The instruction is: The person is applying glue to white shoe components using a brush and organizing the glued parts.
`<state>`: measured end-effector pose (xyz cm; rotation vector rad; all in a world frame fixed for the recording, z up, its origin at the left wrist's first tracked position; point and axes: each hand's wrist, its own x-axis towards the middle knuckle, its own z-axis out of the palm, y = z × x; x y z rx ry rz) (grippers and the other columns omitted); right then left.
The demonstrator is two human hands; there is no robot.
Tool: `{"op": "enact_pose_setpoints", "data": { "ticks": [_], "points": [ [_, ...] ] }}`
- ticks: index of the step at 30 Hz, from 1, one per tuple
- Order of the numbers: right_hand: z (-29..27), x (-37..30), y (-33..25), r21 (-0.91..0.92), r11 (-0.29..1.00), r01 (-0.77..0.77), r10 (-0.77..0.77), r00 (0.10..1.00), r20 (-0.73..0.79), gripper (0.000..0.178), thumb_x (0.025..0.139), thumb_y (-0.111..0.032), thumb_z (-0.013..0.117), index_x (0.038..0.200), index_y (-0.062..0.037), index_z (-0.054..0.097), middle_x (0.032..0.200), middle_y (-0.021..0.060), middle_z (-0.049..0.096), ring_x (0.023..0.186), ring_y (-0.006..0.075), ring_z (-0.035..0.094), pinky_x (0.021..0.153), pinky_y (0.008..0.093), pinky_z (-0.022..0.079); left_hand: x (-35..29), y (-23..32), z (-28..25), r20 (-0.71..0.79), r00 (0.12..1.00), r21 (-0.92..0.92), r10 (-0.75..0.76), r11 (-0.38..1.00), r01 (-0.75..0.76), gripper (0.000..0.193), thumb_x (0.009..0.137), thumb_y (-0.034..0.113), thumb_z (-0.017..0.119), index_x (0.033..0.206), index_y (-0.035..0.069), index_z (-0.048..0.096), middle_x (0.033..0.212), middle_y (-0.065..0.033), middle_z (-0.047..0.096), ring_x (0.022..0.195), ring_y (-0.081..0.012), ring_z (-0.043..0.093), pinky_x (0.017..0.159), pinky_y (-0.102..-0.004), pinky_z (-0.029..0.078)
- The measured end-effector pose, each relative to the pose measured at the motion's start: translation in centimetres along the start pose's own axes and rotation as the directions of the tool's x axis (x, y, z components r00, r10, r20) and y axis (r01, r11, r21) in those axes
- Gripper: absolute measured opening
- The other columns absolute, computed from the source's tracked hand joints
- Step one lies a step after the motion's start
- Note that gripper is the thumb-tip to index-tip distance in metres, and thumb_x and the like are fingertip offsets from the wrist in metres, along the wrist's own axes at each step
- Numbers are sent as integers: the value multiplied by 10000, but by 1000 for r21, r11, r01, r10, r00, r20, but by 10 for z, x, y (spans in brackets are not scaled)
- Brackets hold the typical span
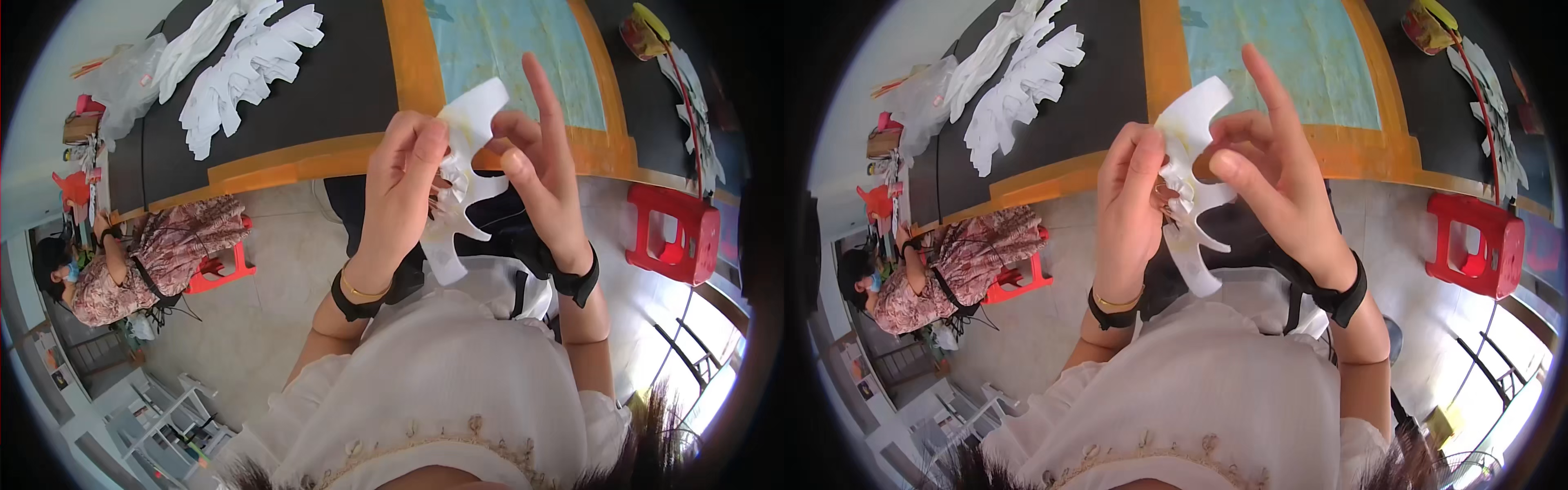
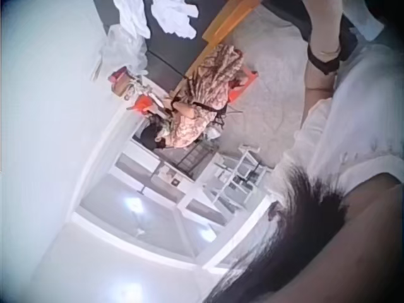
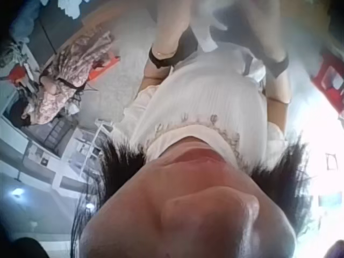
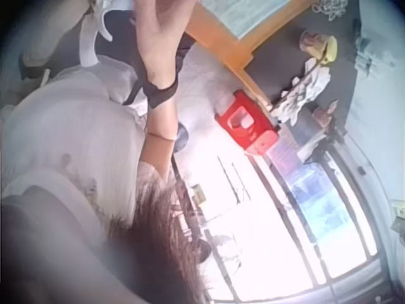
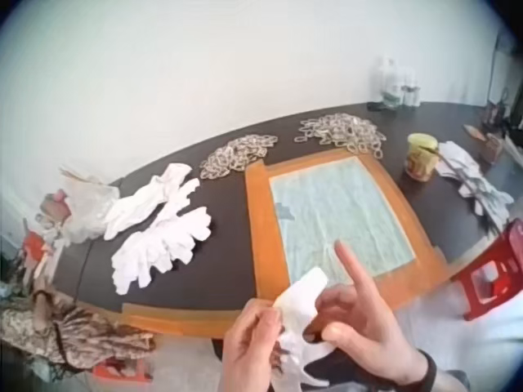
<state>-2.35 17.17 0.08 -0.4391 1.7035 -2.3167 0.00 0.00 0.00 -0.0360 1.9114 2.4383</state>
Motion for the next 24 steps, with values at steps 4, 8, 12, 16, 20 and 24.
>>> {"op": "enact_pose_setpoints", "data": {
  "ticks": [4,8,12,16,20,24],
  "points": [
    [12,-14,2,-117,993,-4,-1,999,-40,964,853,-69,764,1592,-108,146,974,107,639,919,131,614,802,280,525,-2,-2,9,-127,992,-19,6,1000,-9,289,1041,328,544,938,59,564,826,34,540,719,-14,504,601,-182,437],
    [24,-12,18,-258,965,53,-76,994,-83,947,827,23,759,1575,-64,186,1144,119,625,909,125,625,726,264,540,3,-4,9,-105,992,-26,74,997,-77,309,1046,345,527,942,57,569,838,31,559,715,-11,509,577,-181,432],
    [14,-7,19,-288,938,192,-213,976,-46,786,880,97,656,1542,-23,249,1509,132,410,942,145,655,725,261,570,3,-1,3,-73,995,-169,-63,984,50,348,1042,390,520,969,53,571,880,5,602,708,-28,546,583,-183,447],
    [13,-5,22,-323,906,275,-310,949,-62,754,893,118,627,1537,-22,261,1550,145,378,946,136,659,698,251,549,0,0,1,-40,998,-242,-45,970,34,344,1003,364,607,1003,20,595,886,-15,634,696,-53,594,599,-187,478],
    [13,-1,19,-289,933,216,-243,968,-61,705,939,55,600,1547,-28,252,1443,130,483,884,113,631,686,233,514,-4,6,-4,-45,995,9,-94,996,94,196,917,148,732,974,-13,637,832,-50,697,714,-80,654,613,-200,523],
    [6,4,4,-172,984,-43,29,996,-85,581,1057,-190,445,1572,-54,213,887,27,566,764,67,501,743,224,443,3,5,-9,-84,988,-42,-127,991,124,199,932,166,714,979,-12,639,838,-59,709,706,-87,669,594,-214,546]
  ]
}}
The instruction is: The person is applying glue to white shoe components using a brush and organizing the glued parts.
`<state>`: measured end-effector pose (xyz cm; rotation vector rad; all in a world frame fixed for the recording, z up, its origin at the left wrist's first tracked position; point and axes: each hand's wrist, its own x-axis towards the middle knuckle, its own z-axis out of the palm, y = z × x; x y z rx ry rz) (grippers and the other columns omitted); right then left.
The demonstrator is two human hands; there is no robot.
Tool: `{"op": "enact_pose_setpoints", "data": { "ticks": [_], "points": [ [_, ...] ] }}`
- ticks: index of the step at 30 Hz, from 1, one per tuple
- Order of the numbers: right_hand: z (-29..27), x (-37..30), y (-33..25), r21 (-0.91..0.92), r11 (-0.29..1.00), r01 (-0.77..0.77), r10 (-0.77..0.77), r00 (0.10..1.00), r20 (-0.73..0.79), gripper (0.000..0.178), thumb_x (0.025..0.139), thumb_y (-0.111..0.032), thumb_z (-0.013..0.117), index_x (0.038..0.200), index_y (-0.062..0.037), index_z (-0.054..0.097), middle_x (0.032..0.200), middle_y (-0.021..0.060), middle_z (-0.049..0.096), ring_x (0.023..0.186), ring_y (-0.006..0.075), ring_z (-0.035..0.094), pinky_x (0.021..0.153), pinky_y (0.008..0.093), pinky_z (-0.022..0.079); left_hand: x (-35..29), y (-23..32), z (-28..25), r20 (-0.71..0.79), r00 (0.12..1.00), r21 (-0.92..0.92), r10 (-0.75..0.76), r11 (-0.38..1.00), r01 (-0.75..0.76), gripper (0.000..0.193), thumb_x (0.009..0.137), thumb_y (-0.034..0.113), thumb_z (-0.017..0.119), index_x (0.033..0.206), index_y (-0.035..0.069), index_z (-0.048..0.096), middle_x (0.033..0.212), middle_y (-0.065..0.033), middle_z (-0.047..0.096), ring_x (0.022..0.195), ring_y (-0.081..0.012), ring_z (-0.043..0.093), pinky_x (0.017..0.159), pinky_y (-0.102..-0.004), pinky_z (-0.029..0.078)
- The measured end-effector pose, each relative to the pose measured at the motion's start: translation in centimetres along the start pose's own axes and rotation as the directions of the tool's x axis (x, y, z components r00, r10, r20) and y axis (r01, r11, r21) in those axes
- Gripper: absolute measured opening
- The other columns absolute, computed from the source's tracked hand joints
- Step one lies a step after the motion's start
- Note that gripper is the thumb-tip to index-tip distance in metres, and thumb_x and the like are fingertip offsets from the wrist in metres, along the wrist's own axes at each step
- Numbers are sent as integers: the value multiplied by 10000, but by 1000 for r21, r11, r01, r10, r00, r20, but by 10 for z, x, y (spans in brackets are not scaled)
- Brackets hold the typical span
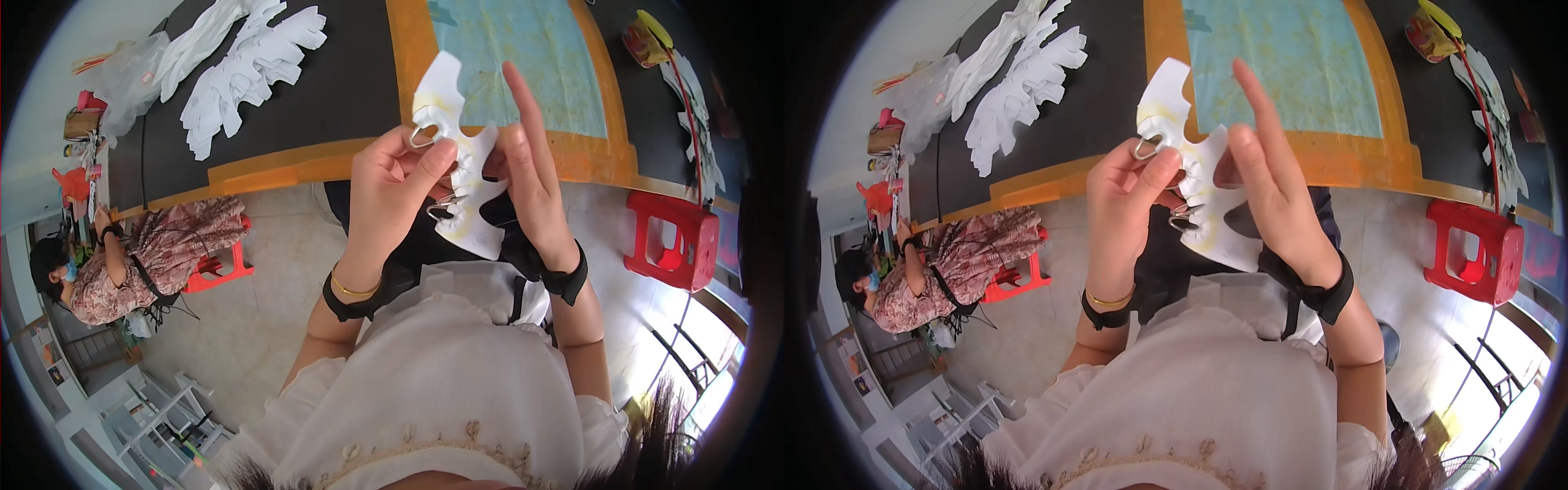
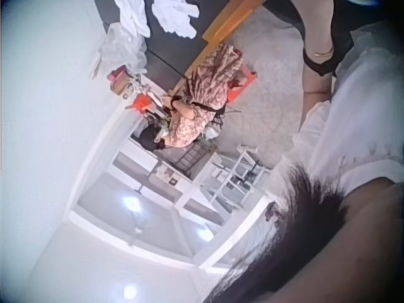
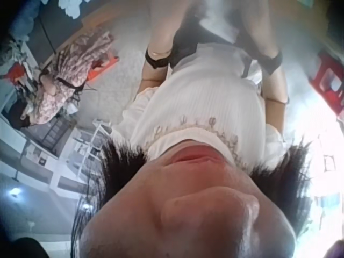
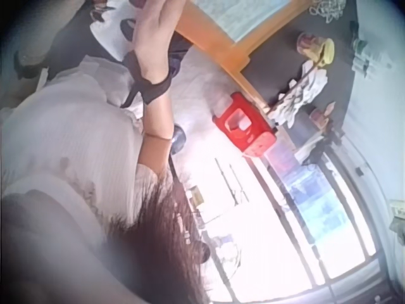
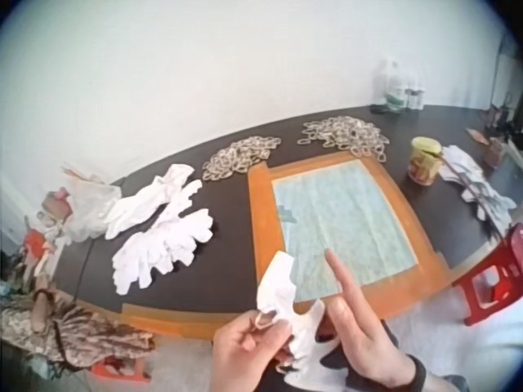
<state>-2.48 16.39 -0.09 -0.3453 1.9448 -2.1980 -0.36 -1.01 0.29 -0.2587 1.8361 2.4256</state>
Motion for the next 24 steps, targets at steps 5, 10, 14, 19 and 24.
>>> {"op": "enact_pose_setpoints", "data": {
  "ticks": [5,10,14,19,24],
  "points": [
    [9,1,-2,-60,993,98,-97,995,9,621,1029,-126,462,1578,-55,182,737,-2,514,714,66,452,693,235,408,1,-3,3,-45,999,-65,7,998,-10,198,932,169,712,943,0,611,822,-56,691,703,-92,668,564,-223,550],
    [14,8,4,-102,994,42,-48,997,-53,691,975,-6,515,1582,-98,199,684,-36,467,632,51,371,622,203,361,8,-8,6,-38,999,-129,-37,991,32,222,940,205,686,1042,16,633,857,-45,663,660,-87,647,503,-233,530],
    [13,8,6,-27,999,29,-30,999,-31,724,965,-1,550,1585,-111,193,696,-28,500,623,45,382,624,185,379,11,-10,4,-44,999,-113,-23,993,18,241,954,231,667,1055,16,628,850,-47,659,628,-99,650,482,-231,513],
    [14,9,10,-38,997,70,-71,997,-36,732,982,-62,568,1589,-108,161,757,10,601,661,36,464,631,183,392,11,-16,2,-9,999,-237,-51,970,48,304,1008,315,587,1078,19,600,903,-36,641,734,-108,659,589,-251,547],
    [13,18,14,28,996,86,-82,990,-118,753,986,-88,580,1592,-119,134,850,60,677,667,36,516,595,188,397,6,-13,2,93,996,-30,12,1000,-9,252,992,261,633,997,11,598,882,-43,658,775,-62,608,693,-202,491]
  ]
}}
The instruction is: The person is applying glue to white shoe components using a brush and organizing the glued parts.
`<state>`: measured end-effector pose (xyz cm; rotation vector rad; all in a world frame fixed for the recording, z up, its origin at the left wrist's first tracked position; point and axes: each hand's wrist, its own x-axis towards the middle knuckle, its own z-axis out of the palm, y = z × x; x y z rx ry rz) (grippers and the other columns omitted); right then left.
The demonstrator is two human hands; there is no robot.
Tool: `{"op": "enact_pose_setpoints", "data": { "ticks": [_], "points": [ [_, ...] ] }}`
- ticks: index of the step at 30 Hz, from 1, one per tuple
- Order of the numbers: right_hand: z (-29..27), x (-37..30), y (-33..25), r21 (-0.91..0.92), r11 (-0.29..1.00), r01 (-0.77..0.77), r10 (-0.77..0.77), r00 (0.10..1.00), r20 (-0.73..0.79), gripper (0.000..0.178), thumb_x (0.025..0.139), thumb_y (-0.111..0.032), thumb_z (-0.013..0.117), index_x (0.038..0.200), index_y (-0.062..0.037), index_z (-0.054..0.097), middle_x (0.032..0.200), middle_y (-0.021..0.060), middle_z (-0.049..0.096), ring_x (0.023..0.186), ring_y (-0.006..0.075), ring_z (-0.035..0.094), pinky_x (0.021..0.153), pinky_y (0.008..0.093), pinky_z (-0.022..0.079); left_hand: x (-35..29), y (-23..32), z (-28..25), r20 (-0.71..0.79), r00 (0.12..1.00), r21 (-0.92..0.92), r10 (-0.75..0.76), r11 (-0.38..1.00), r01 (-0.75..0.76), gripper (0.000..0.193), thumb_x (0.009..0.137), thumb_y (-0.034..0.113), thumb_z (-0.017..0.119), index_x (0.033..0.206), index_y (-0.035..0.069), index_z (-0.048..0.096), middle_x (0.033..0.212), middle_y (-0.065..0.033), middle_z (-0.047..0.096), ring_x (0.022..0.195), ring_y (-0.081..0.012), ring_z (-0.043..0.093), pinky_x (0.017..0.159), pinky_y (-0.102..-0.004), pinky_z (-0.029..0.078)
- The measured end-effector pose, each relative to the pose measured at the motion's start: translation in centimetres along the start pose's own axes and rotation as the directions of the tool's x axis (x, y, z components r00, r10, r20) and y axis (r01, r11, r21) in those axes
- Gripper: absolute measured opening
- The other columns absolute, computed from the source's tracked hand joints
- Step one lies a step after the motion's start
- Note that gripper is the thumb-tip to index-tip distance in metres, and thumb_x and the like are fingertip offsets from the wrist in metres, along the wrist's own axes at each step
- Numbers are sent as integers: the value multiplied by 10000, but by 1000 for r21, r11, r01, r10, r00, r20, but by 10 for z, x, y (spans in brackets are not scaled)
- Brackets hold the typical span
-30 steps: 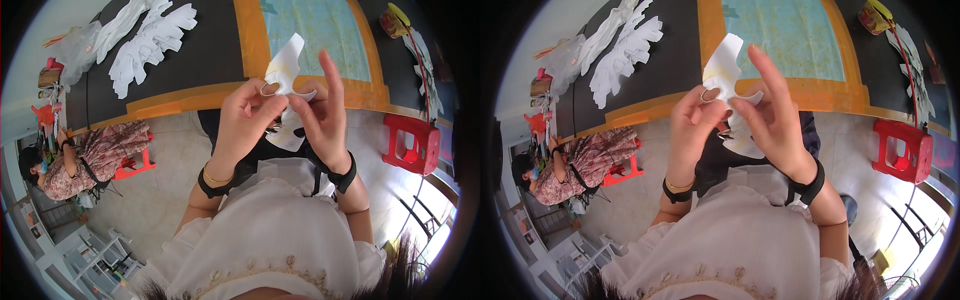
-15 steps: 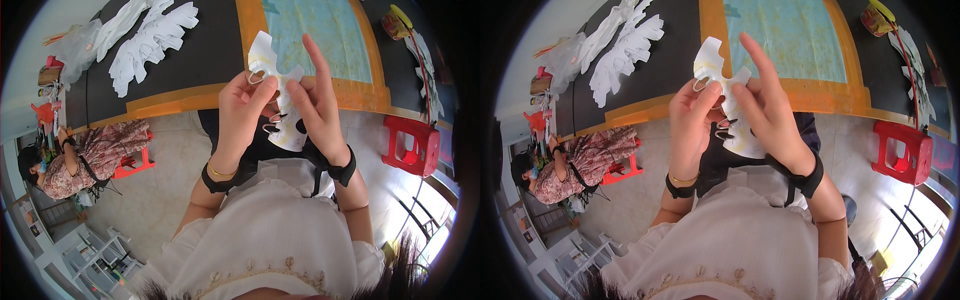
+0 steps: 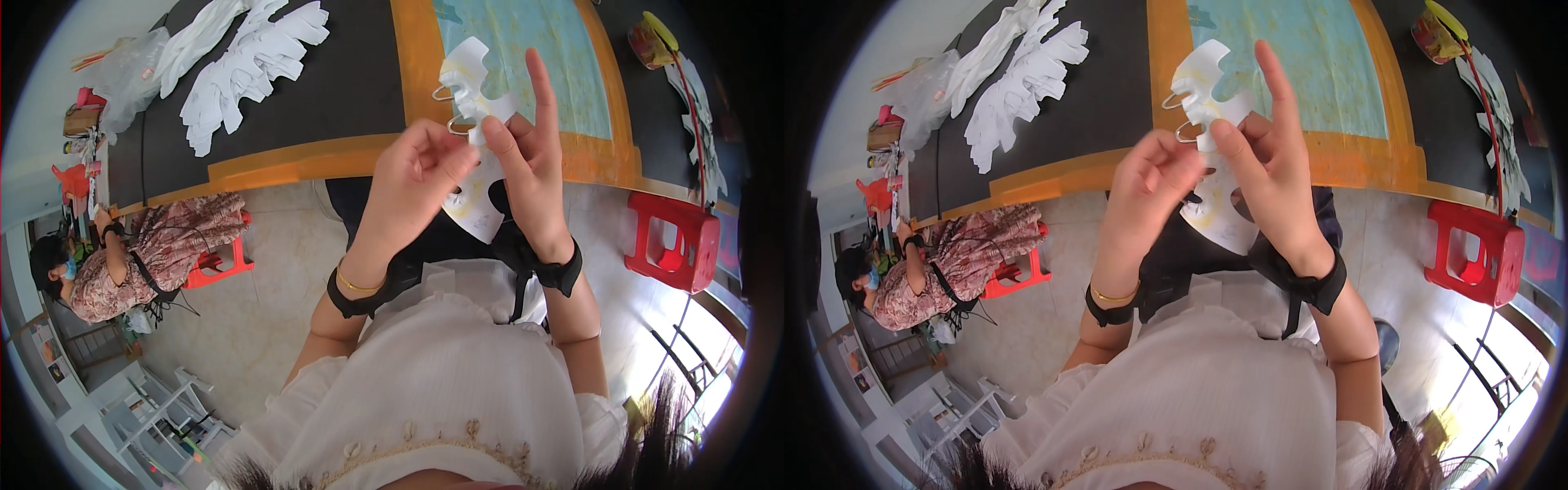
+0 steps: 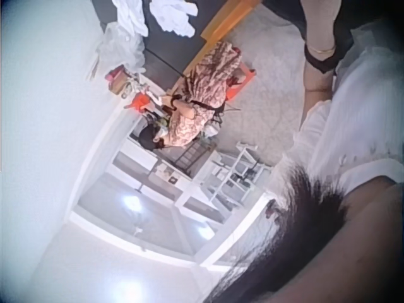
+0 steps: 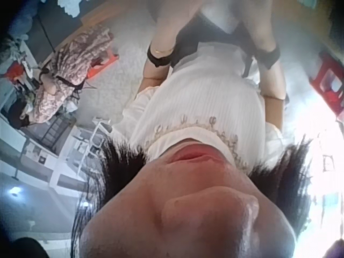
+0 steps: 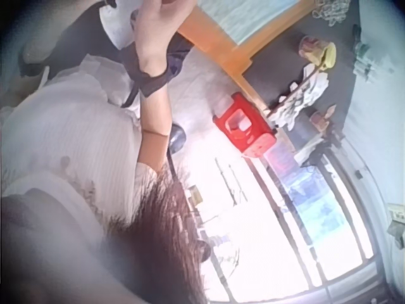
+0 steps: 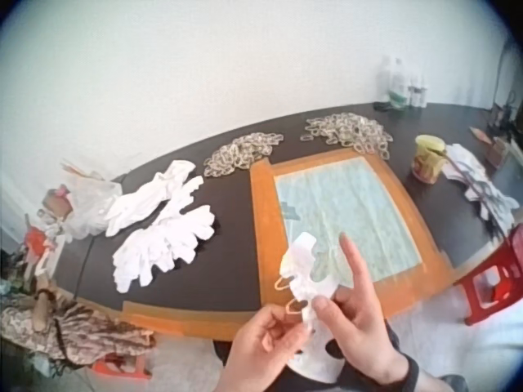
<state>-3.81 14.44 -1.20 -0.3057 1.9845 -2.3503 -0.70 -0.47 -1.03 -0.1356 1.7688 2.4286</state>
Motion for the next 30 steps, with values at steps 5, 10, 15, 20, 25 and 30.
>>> {"op": "enact_pose_setpoints", "data": {
  "ticks": [5,10,15,20,25,30],
  "points": [
    [2,-3,5,30,999,-21,22,999,-29,739,991,-109,575,1591,-129,144,917,76,679,669,45,527,532,178,397,-2,-3,0,85,994,100,72,992,-80,130,967,125,642,932,24,568,776,39,556,675,-16,469,582,-200,370],
    [4,-5,8,38,999,-18,20,999,-45,732,974,-25,563,1587,-107,171,930,60,647,736,67,549,632,207,447,-7,-6,1,52,999,52,-7,999,5,138,983,101,602,1092,48,535,952,32,543,836,-17,477,686,-194,402],
    [-2,-8,7,-18,998,-67,68,996,59,780,946,32,593,1588,-99,171,1004,71,613,825,99,566,733,253,493,1,-1,4,31,998,85,46,995,-49,54,977,58,591,998,28,552,896,32,538,795,-9,452,651,-186,358],
    [-23,-16,-5,220,969,112,-109,994,-22,867,951,-52,642,1602,-130,76,1281,118,493,978,138,563,841,282,486,3,-3,7,133,984,167,119,976,-140,36,955,29,590,972,18,560,849,32,559,730,-17,488,624,-197,382],
    [-74,-25,-47,-201,944,261,-300,933,-197,862,900,-131,715,1582,-111,187,1504,155,340,1259,250,501,1012,393,436,4,15,15,468,873,549,-138,820,-164,79,924,63,641,935,-5,604,784,-9,609,689,-49,558,611,-219,440],
    [-115,-57,-91,-753,440,489,-280,872,402,501,821,-276,784,1251,-79,618,1234,110,629,1141,331,583,945,426,461,7,20,59,648,747,590,-152,720,-365,117,876,94,711,936,11,654,762,-93,648,641,-171,631,610,-285,493]
  ]
}}
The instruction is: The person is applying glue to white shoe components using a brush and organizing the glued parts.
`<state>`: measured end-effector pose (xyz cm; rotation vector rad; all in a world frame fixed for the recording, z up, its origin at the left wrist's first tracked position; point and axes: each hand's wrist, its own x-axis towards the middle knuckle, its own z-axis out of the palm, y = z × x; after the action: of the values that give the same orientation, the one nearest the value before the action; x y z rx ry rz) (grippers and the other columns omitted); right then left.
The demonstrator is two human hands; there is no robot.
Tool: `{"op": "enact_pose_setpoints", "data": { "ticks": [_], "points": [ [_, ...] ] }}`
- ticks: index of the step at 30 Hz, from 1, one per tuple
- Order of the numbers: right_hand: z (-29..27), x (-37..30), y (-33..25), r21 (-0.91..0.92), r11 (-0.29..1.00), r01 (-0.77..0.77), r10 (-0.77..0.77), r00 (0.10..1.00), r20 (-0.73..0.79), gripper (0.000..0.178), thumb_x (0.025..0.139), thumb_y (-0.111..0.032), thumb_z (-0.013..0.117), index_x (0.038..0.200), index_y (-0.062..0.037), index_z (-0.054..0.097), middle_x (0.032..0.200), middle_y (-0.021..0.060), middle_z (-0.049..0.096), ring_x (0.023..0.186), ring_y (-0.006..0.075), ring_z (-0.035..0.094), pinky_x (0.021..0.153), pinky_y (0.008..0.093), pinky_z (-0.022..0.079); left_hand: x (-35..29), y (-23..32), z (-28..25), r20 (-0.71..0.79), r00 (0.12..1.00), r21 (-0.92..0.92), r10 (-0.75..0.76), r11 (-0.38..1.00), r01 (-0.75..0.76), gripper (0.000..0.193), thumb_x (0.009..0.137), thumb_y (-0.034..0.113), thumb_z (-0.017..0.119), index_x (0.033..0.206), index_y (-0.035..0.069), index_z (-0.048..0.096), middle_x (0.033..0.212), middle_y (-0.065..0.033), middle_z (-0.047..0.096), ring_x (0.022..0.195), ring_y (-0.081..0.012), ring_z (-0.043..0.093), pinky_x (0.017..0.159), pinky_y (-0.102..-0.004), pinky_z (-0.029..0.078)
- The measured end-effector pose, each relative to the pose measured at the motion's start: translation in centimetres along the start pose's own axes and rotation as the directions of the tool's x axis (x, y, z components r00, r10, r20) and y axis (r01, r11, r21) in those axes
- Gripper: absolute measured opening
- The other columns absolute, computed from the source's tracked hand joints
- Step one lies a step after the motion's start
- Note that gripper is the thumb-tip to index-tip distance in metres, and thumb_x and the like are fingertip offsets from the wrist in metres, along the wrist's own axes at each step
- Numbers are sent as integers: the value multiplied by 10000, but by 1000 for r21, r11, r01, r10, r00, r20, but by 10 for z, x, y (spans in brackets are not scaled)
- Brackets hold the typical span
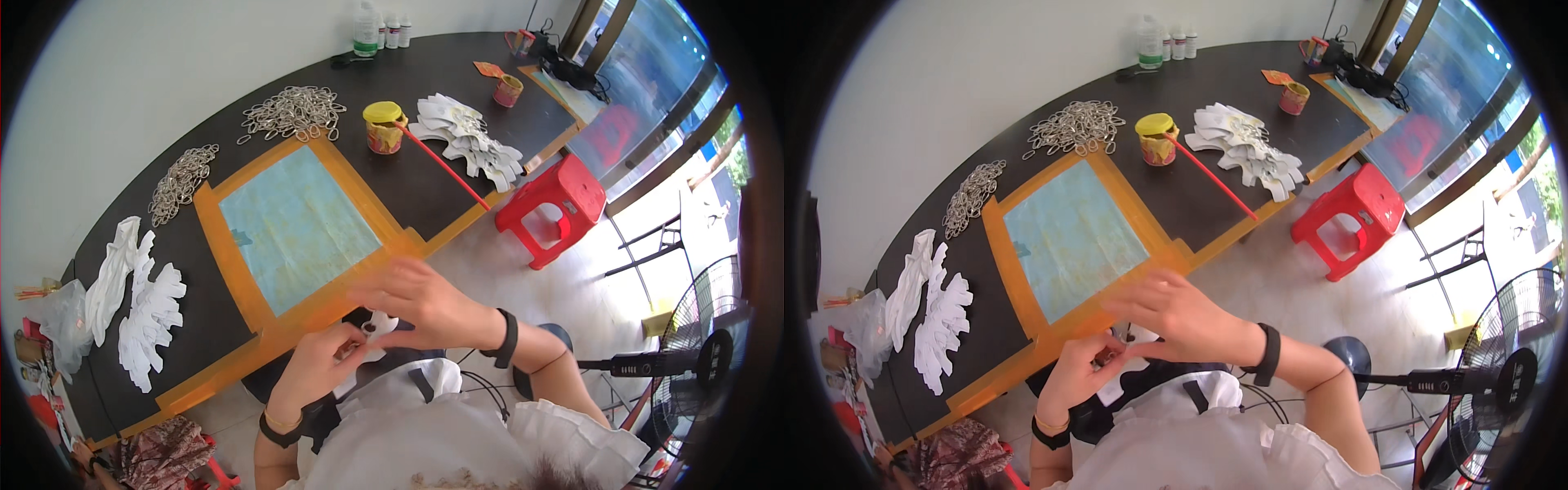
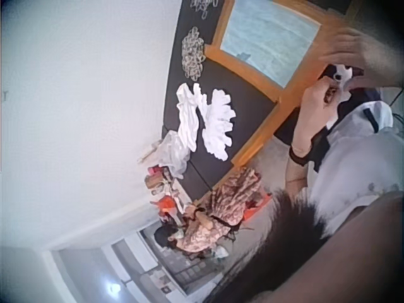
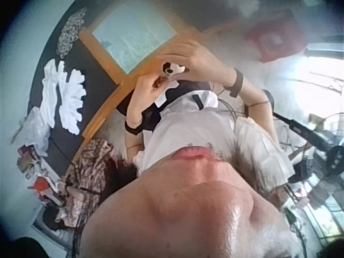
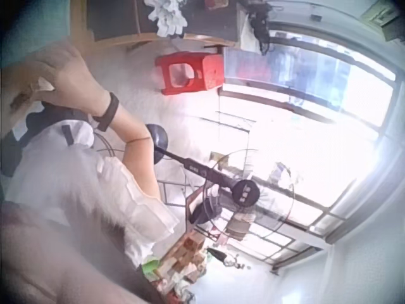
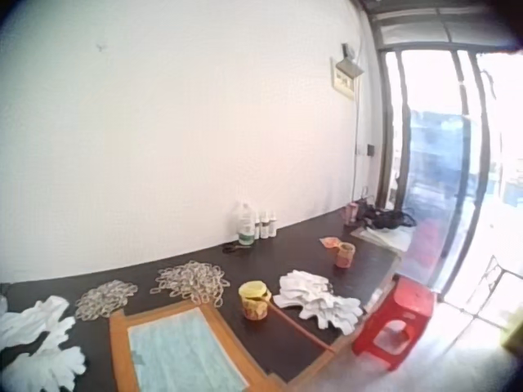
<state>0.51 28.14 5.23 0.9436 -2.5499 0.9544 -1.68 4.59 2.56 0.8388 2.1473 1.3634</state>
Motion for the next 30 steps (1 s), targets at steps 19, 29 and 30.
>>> {"op": "enact_pose_setpoints", "data": {
  "ticks": [19,29,30],
  "points": [
    [-181,-22,230,415,712,-567,702,550,-453,310,974,-321,635,999,-20,701,722,-55,573,631,30,492,558,213,387,-24,-28,-39,-406,904,-274,-133,962,19,163,993,73,589,1103,-37,639,1030,-91,685,925,-160,665,867,-279,501],
    [-153,-36,276,-512,713,-479,289,866,-408,445,903,-277,693,1273,-42,615,1368,180,550,1303,356,477,1076,434,382,-19,-31,-45,-400,879,-367,-259,924,105,159,1000,85,578,1069,-43,642,1021,-98,692,913,-155,668,857,-281,519],
    [-152,-33,279,-593,699,-399,221,910,-352,505,942,-305,644,1375,-67,538,1476,166,466,1399,365,395,1133,468,324,-17,-31,-46,-386,880,-384,-278,915,121,158,1001,78,575,1072,-47,642,1026,-101,693,923,-159,670,863,-286,525]
  ]
}}
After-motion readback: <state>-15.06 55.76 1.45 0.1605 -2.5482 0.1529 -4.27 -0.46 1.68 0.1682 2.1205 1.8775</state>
